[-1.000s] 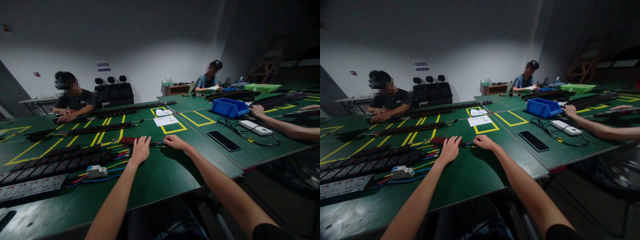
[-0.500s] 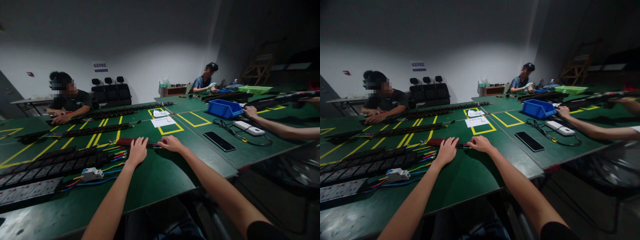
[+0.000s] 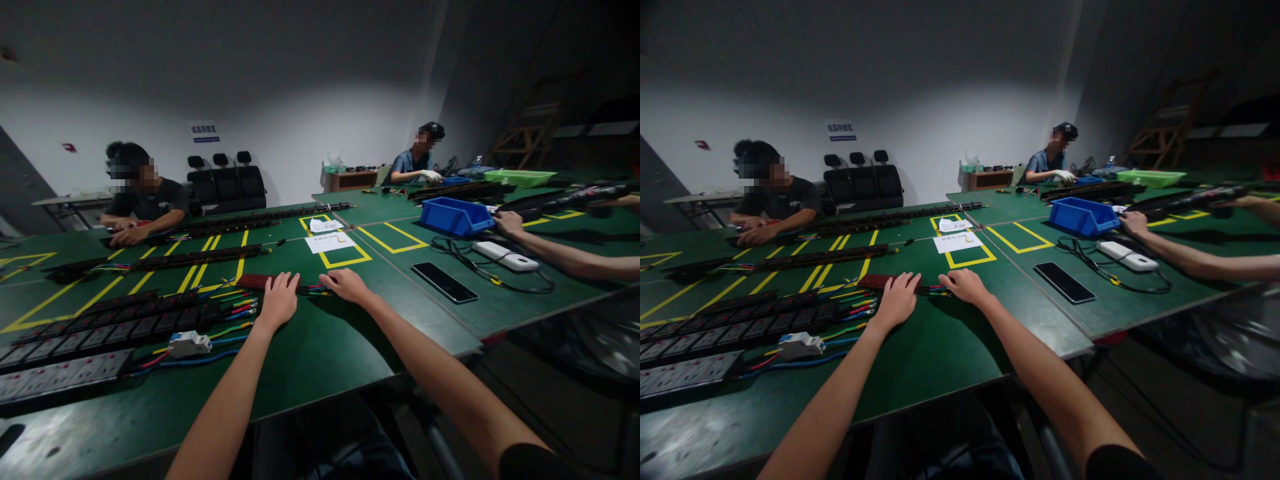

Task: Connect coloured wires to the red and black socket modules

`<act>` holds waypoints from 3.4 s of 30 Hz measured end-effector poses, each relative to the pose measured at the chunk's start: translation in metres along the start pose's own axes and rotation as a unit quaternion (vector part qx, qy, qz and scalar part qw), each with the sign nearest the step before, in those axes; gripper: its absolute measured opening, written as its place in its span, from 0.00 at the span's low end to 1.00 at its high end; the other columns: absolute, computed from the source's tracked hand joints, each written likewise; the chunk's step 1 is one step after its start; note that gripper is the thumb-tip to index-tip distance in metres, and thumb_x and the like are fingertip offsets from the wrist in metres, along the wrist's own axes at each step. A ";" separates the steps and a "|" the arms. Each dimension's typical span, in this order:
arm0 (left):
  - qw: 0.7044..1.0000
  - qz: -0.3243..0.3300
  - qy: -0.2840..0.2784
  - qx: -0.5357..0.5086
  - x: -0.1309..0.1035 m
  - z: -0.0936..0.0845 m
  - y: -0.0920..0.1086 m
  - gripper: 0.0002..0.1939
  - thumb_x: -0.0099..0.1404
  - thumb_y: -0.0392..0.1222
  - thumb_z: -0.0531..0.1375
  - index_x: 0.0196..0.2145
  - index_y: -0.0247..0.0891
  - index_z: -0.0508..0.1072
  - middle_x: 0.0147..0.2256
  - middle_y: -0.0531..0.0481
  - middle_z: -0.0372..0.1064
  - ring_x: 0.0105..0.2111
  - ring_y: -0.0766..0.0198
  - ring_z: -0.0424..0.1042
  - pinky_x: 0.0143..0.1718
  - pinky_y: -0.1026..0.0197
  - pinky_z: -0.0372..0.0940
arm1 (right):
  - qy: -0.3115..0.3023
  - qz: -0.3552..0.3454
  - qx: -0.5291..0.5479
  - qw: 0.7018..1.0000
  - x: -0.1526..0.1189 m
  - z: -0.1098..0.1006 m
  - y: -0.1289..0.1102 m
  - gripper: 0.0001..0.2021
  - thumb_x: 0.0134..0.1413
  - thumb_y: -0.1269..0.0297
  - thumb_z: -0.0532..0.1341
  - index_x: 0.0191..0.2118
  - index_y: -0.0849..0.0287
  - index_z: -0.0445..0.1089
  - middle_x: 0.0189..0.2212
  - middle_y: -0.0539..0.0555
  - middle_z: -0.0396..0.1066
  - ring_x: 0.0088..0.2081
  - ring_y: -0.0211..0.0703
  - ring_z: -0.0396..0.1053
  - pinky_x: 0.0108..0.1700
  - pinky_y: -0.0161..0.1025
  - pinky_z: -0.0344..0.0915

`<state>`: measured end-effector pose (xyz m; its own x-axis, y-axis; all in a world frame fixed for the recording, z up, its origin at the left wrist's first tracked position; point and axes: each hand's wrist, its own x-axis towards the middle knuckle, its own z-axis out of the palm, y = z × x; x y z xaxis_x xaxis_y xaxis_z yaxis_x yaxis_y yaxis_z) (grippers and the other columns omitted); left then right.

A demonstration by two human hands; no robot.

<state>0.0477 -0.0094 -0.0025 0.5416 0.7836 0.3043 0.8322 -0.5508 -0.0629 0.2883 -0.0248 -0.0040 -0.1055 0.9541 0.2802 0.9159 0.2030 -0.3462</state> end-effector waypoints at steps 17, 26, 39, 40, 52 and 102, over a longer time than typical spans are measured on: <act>1.000 0.002 0.001 -0.003 0.000 0.003 -0.001 0.31 0.73 0.35 0.50 0.71 0.37 0.61 0.69 0.37 0.61 0.70 0.46 0.58 0.70 0.36 0.53 | -0.015 0.046 -0.001 0.999 0.000 -0.001 0.000 0.30 0.75 0.45 0.47 0.29 0.56 0.76 0.31 0.57 0.78 0.33 0.45 0.71 0.31 0.38 0.47; 1.000 0.001 0.000 -0.002 0.000 0.003 0.000 0.31 0.72 0.36 0.50 0.71 0.39 0.61 0.69 0.37 0.61 0.70 0.47 0.58 0.70 0.36 0.53 | -0.018 0.020 0.010 1.000 -0.001 -0.001 -0.001 0.28 0.76 0.47 0.48 0.31 0.55 0.77 0.30 0.56 0.77 0.32 0.44 0.71 0.32 0.37 0.47; 1.000 0.001 -0.002 -0.006 -0.001 -0.001 0.000 0.30 0.73 0.35 0.51 0.71 0.39 0.62 0.69 0.38 0.61 0.70 0.47 0.58 0.70 0.36 0.54 | -0.014 0.002 0.022 1.000 0.000 0.001 0.000 0.27 0.75 0.47 0.50 0.28 0.55 0.74 0.27 0.55 0.75 0.30 0.42 0.68 0.31 0.37 0.47; 1.000 0.001 -0.003 -0.006 -0.001 -0.001 0.000 0.30 0.73 0.35 0.51 0.71 0.40 0.62 0.69 0.38 0.61 0.70 0.47 0.58 0.70 0.36 0.54 | -0.013 0.001 0.021 1.000 0.000 0.002 0.000 0.27 0.75 0.47 0.50 0.28 0.55 0.74 0.27 0.55 0.74 0.29 0.42 0.68 0.31 0.37 0.47; 1.000 -0.001 -0.005 0.004 0.000 0.003 0.000 0.30 0.73 0.35 0.51 0.71 0.39 0.61 0.70 0.38 0.60 0.70 0.47 0.57 0.70 0.36 0.53 | 0.044 -0.037 0.032 0.998 -0.002 -0.009 0.000 0.26 0.71 0.47 0.53 0.27 0.58 0.74 0.24 0.52 0.71 0.26 0.38 0.62 0.31 0.37 0.47; 1.000 0.007 0.016 -0.006 -0.001 0.005 -0.003 0.29 0.73 0.36 0.51 0.70 0.39 0.63 0.68 0.38 0.63 0.69 0.47 0.60 0.69 0.35 0.55 | -0.050 -0.105 0.117 0.986 -0.006 -0.007 -0.006 0.11 0.51 0.70 0.65 0.42 0.56 0.76 0.28 0.46 0.72 0.30 0.36 0.67 0.32 0.32 0.55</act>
<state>0.0456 -0.0070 -0.0069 0.5496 0.7659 0.3336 0.8226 -0.5658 -0.0562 0.2860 -0.0333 0.0030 -0.3317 0.9002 0.2823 0.7567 0.4325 -0.4903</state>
